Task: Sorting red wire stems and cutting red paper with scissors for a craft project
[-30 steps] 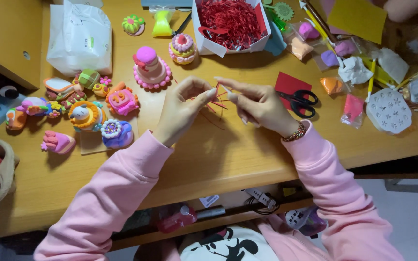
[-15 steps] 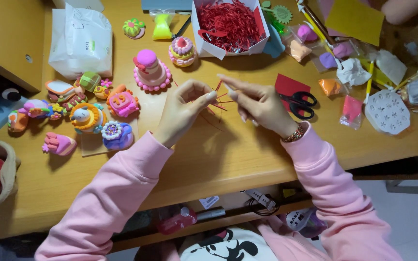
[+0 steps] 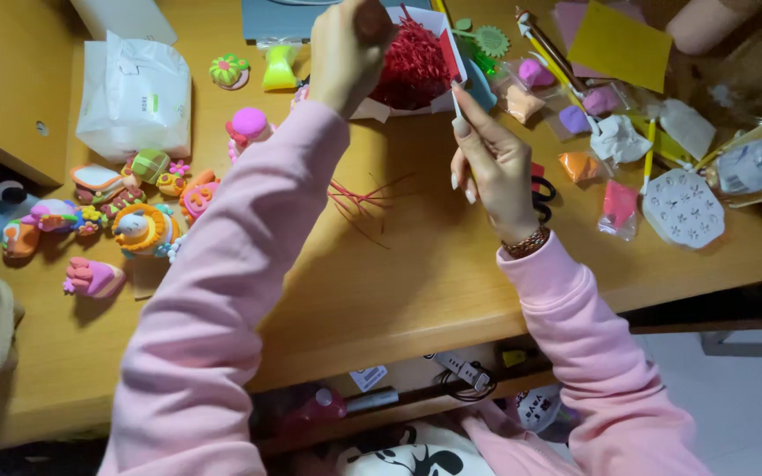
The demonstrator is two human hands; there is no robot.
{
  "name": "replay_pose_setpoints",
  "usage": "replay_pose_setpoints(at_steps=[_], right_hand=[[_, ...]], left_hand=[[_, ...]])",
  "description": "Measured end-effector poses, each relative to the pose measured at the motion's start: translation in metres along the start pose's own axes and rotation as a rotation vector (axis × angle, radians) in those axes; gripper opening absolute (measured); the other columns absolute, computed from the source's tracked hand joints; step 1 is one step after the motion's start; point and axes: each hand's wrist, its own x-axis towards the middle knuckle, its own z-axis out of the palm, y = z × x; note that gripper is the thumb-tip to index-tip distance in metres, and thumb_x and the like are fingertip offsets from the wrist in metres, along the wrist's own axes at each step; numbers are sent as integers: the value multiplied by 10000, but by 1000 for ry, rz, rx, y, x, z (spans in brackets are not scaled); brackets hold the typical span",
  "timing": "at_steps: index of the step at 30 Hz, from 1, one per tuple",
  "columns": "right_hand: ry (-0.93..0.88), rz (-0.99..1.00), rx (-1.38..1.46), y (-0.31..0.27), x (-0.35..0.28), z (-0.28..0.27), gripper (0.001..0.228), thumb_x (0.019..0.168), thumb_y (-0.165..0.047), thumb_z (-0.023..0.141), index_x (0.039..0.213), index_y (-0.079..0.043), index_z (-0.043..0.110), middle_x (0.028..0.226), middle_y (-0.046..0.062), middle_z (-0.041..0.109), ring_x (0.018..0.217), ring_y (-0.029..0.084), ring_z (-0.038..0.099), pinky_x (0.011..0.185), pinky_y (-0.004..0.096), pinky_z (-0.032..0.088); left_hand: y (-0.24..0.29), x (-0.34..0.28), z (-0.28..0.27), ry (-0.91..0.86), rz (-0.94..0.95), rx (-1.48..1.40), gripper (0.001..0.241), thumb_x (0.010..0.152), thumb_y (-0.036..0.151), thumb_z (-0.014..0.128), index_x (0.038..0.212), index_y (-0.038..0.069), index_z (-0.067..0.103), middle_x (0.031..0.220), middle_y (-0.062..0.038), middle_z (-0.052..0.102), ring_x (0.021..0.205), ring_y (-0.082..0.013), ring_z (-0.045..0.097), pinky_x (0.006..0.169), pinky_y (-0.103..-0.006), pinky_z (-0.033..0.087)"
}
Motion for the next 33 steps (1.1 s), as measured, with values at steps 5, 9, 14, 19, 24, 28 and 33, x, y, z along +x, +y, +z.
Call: replay_pose_setpoints(at_steps=[5, 9, 14, 19, 24, 28, 33], right_hand=[[11, -3, -22, -1, 0, -2, 427, 1060, -277, 614, 1475, -183, 582, 524, 28, 491, 426, 63, 443, 358, 168, 346], [-18, 8, -33, -6, -3, -1, 434, 1063, -274, 601, 1487, -186, 568, 531, 28, 489, 422, 60, 423, 365, 162, 347], [-29, 17, -36, -8, -6, -1, 431, 1069, -284, 597, 1490, -202, 565, 536, 38, 503, 397, 62, 383, 369, 162, 351], [-53, 30, -18, -9, -9, 3, 442, 1066, -318, 589, 1494, -212, 559, 544, 42, 515, 384, 56, 348, 371, 159, 315], [-75, 23, -7, -4, -9, 8, 449, 1061, -308, 601, 1489, -177, 566, 532, 31, 504, 406, 48, 405, 374, 153, 311], [-78, 18, -11, -4, -10, 10, 442, 1058, -297, 607, 1479, -168, 576, 536, 13, 495, 432, 49, 436, 366, 155, 311], [-92, 34, -19, -2, -10, 11, 467, 1056, -325, 597, 1494, -168, 560, 529, 30, 485, 406, 47, 390, 369, 154, 299]], left_hand=[[-51, 29, 47, -21, 0, 383, 198, 604, 73, 582, 567, 204, 438, 533, -60, 470, 567, -406, 418, 502, -456, 307], [-28, 18, 27, -123, 42, 361, 245, 749, 15, 582, 958, 118, 656, 810, -192, 721, 776, -515, 606, 697, -543, 429], [42, -25, -27, -231, 223, 434, 209, 908, 109, 735, 1112, 81, 703, 1016, -96, 752, 1035, -364, 657, 1083, -625, 278], [98, -91, -92, -835, 334, 242, 438, 749, 455, 866, 1012, 176, 655, 1614, -213, 377, 1551, -418, 120, 1200, -702, -4], [75, -127, -133, -768, 458, 512, 408, 721, 302, 799, 1008, 118, 574, 1679, -209, 290, 1569, -443, 128, 1209, -725, 71], [65, -133, -146, -705, 409, 515, 224, 806, 125, 744, 944, 91, 570, 1685, -203, 293, 1575, -433, 158, 1211, -748, 52], [69, -143, -137, -682, 386, 465, 116, 914, 149, 693, 987, 122, 607, 1697, -182, 239, 1578, -418, 108, 1219, -732, 57]])
